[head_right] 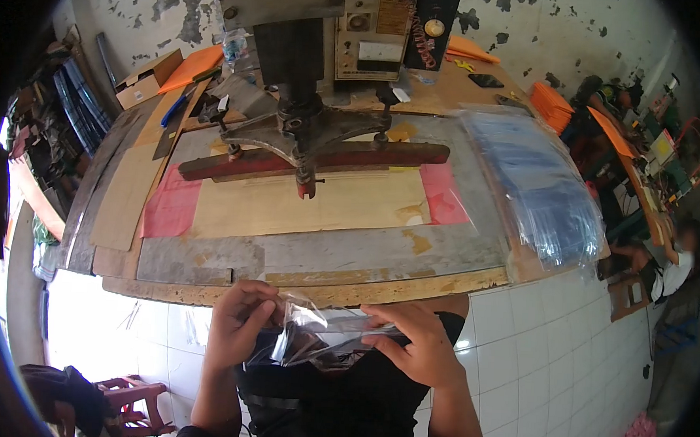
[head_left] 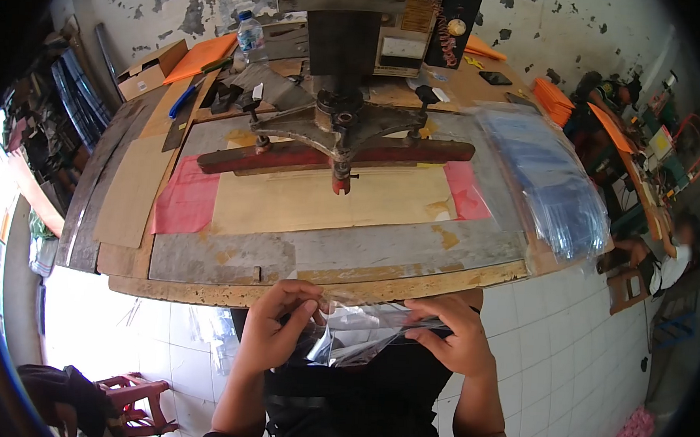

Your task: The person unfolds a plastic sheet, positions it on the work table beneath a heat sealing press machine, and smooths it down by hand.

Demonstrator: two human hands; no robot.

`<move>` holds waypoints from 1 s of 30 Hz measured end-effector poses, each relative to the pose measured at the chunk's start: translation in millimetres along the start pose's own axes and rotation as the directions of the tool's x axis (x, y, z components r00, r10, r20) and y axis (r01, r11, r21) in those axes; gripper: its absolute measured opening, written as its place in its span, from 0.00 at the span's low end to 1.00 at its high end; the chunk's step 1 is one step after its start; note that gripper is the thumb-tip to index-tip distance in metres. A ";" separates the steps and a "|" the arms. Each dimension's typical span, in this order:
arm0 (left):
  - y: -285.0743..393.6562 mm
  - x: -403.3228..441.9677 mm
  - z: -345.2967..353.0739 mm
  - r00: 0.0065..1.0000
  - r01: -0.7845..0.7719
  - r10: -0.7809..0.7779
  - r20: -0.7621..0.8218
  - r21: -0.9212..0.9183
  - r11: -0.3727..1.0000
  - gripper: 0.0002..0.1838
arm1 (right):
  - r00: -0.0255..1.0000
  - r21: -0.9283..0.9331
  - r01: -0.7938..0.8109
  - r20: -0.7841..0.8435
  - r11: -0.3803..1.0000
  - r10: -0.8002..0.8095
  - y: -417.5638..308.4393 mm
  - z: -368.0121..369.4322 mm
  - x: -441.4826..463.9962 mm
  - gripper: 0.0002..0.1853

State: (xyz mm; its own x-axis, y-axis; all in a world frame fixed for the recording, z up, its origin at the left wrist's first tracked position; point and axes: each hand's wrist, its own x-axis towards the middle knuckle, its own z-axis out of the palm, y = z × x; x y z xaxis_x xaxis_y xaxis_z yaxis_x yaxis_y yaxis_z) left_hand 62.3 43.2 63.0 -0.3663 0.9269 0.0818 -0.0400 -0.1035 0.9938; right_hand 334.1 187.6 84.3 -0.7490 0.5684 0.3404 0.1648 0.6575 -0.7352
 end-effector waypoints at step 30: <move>14.7 -3.0 -7.3 0.968 -0.124 0.103 0.229 0.077 0.989 0.06 | 0.995 -0.073 0.098 -0.019 0.992 -0.100 -7.8 -0.4 2.0 0.15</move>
State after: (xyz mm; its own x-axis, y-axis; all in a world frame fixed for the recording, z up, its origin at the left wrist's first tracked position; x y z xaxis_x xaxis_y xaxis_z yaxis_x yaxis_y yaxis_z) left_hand 56.0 36.3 76.8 -0.1454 0.9692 0.1988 0.0773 -0.1892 0.9789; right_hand 331.5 183.8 91.0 -0.7497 0.5090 0.4230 0.1368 0.7445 -0.6535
